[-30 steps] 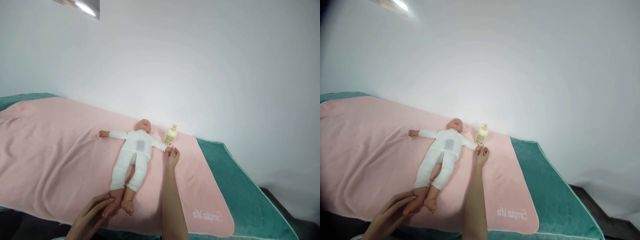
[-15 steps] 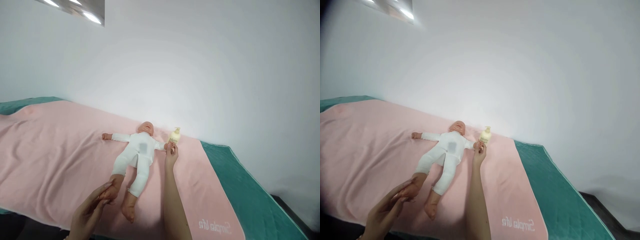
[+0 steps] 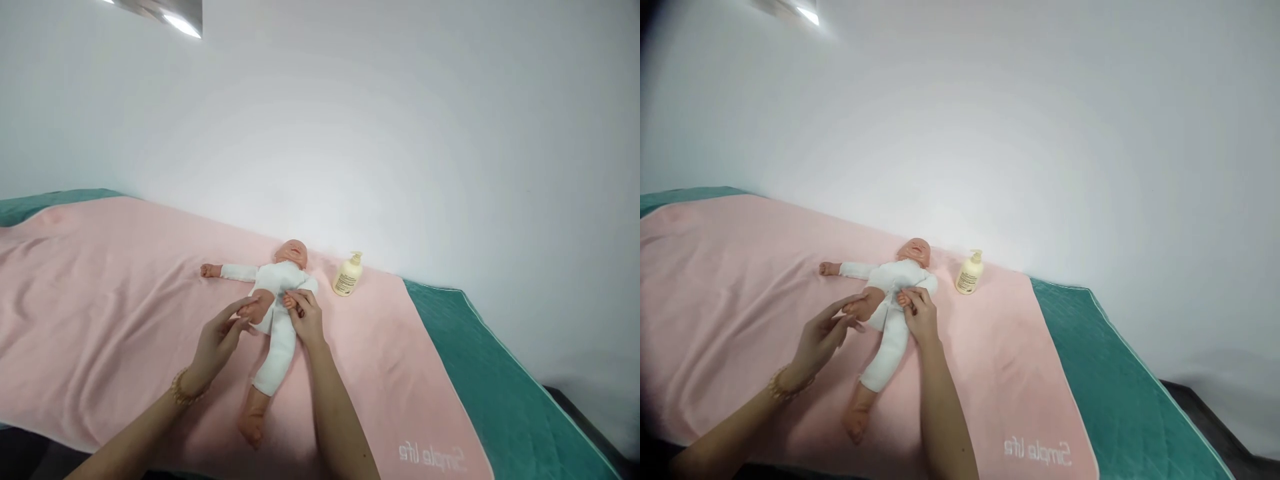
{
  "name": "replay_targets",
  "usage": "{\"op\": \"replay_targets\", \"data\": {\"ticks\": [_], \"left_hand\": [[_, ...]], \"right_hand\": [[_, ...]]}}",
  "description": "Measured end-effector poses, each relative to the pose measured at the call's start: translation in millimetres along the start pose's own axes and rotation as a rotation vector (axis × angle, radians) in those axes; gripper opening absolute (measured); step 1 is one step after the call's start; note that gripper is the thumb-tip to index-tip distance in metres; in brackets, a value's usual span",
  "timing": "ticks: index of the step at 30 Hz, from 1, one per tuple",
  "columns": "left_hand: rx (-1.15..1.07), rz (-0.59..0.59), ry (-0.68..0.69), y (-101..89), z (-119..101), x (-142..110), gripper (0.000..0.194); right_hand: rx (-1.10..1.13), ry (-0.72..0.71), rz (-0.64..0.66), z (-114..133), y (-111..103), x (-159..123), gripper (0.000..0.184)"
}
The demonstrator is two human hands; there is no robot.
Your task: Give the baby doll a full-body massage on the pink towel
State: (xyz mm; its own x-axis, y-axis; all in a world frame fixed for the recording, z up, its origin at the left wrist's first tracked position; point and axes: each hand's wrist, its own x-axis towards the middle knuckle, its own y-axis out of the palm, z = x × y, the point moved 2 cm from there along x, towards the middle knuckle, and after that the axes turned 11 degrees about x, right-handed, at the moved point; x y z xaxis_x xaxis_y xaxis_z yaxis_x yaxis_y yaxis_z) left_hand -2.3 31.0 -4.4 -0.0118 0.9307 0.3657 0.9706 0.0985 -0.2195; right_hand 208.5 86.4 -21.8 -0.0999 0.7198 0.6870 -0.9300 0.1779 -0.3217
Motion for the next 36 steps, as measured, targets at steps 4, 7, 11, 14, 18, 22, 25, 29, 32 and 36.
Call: {"op": "replay_targets", "data": {"ticks": [4, 7, 11, 14, 18, 22, 25, 29, 32, 36], "left_hand": [[-0.047, 0.019, -0.007, 15.5, 1.8, 27.5, 0.049], [-0.050, 0.023, -0.015, 17.8, -1.2, 33.7, 0.050], [0.005, 0.035, -0.040, 3.9, -6.4, 20.0, 0.052], [0.080, 0.063, -0.016, -14.2, -2.5, -3.0, 0.046], [0.169, 0.109, 0.103, -38.0, 21.7, -42.9, 0.029], [0.259, 0.172, 0.210, -52.8, 47.2, -80.2, 0.027], [0.321, 0.236, 0.323, -56.3, 50.4, -96.5, 0.032], [0.372, 0.382, 0.516, -54.2, 47.8, -103.9, 0.045], [0.393, 0.404, 0.565, -53.7, 53.6, -106.2, 0.047], [0.385, 0.418, 0.532, -54.5, 62.3, -110.2, 0.046]], "right_hand": [[0.025, 0.034, 0.007, -2.6, 0.1, -0.8, 0.036], [0.068, 0.069, -0.069, -6.4, -3.1, -1.6, 0.033], [0.160, 0.217, -0.397, -14.4, -23.5, 0.1, 0.033], [0.253, 0.369, -0.689, -22.5, -47.2, -1.4, 0.044], [0.269, 0.503, -0.896, -39.9, -76.9, -9.9, 0.041], [0.326, 0.646, -0.989, -62.3, -92.2, -18.8, 0.034], [0.382, 0.700, -0.998, -70.9, -93.3, -20.2, 0.033], [0.427, 0.728, -0.994, -70.4, -91.7, -19.5, 0.030], [0.441, 0.737, -0.983, -68.3, -91.9, -19.9, 0.031], [0.435, 0.733, -0.979, -67.7, -92.5, -20.3, 0.035]]}}
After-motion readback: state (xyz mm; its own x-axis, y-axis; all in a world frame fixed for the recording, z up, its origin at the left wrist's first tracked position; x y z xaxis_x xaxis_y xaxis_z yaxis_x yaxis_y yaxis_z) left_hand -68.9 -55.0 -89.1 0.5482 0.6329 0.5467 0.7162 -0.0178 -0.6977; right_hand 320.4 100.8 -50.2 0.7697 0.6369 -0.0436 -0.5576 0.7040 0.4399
